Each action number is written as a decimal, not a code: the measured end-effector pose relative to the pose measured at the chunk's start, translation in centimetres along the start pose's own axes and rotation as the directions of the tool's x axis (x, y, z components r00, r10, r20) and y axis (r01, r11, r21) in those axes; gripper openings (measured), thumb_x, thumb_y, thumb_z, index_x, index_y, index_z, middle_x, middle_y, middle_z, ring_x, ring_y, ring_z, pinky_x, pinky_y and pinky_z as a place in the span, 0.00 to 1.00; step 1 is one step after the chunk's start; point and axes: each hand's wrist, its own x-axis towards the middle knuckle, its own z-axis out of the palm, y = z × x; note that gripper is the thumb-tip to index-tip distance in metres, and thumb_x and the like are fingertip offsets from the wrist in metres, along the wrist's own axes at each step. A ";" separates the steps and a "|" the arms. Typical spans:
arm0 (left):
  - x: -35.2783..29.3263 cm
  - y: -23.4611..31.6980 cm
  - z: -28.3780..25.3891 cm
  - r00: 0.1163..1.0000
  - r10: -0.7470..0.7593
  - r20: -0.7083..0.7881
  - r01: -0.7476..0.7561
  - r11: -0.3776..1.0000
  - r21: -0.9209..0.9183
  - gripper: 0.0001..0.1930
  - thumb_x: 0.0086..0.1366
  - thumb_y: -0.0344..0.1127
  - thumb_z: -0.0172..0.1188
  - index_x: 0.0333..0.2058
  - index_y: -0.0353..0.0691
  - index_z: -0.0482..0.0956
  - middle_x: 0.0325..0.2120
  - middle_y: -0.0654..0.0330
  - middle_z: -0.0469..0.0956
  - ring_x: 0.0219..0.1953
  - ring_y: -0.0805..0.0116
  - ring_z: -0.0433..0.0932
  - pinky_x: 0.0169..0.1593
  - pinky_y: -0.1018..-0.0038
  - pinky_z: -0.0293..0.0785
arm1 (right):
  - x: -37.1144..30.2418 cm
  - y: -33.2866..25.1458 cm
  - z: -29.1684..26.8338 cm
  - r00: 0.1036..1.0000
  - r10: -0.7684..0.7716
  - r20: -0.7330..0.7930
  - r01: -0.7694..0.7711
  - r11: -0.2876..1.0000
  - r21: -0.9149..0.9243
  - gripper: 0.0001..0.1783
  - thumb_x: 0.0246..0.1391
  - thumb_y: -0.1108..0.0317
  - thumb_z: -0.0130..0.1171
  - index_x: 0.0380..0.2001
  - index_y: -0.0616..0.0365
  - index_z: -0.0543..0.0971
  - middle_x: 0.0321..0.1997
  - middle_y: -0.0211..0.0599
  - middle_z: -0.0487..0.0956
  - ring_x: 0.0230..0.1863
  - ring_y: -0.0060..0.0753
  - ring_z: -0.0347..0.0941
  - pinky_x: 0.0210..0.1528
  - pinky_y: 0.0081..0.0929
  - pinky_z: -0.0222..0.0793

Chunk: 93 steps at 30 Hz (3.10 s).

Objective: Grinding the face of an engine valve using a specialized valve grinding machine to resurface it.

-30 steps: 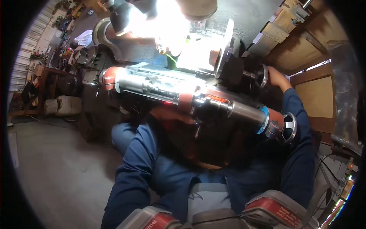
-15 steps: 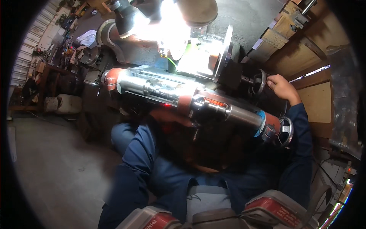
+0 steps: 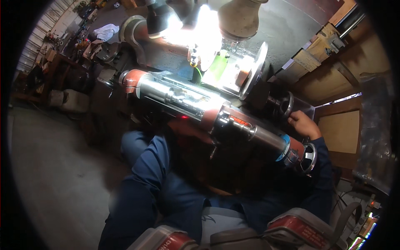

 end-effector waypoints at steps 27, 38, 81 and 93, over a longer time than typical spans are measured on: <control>-1.4 4.7 0.6 0.976 -0.178 0.121 0.126 0.928 0.350 0.32 0.63 0.45 0.70 0.64 0.46 0.70 0.60 0.54 0.74 0.61 0.58 0.73 0.55 0.60 0.81 | 9.1 8.9 3.5 0.966 -0.245 -0.087 0.252 0.965 0.072 0.20 0.51 0.69 0.63 0.48 0.61 0.80 0.49 0.50 0.83 0.50 0.47 0.79 0.57 0.37 0.71; -0.5 2.4 -0.5 0.962 -0.266 0.056 0.243 0.933 0.267 0.39 0.59 0.48 0.73 0.66 0.47 0.67 0.63 0.52 0.69 0.62 0.53 0.72 0.51 0.52 0.83 | 9.5 7.5 -0.4 0.982 -0.077 -0.173 0.107 0.980 0.169 0.11 0.55 0.76 0.54 0.38 0.68 0.83 0.37 0.52 0.85 0.43 0.37 0.80 0.51 0.35 0.72; -0.7 2.4 0.4 0.969 0.224 0.105 -0.247 0.897 0.367 0.29 0.58 0.42 0.74 0.57 0.39 0.77 0.55 0.54 0.78 0.59 0.61 0.73 0.63 0.66 0.69 | -0.1 0.0 2.1 0.997 0.040 -0.065 -0.039 0.999 0.028 0.11 0.61 0.68 0.59 0.38 0.67 0.82 0.37 0.54 0.82 0.40 0.45 0.79 0.46 0.39 0.71; -1.3 4.6 0.1 0.963 0.167 0.213 -0.254 0.833 0.491 0.29 0.63 0.41 0.70 0.61 0.41 0.73 0.58 0.56 0.76 0.61 0.62 0.72 0.65 0.64 0.68 | 2.8 1.6 4.5 0.998 -0.069 -0.005 0.068 0.965 0.252 0.19 0.59 0.75 0.56 0.55 0.57 0.79 0.52 0.41 0.83 0.53 0.34 0.77 0.58 0.35 0.70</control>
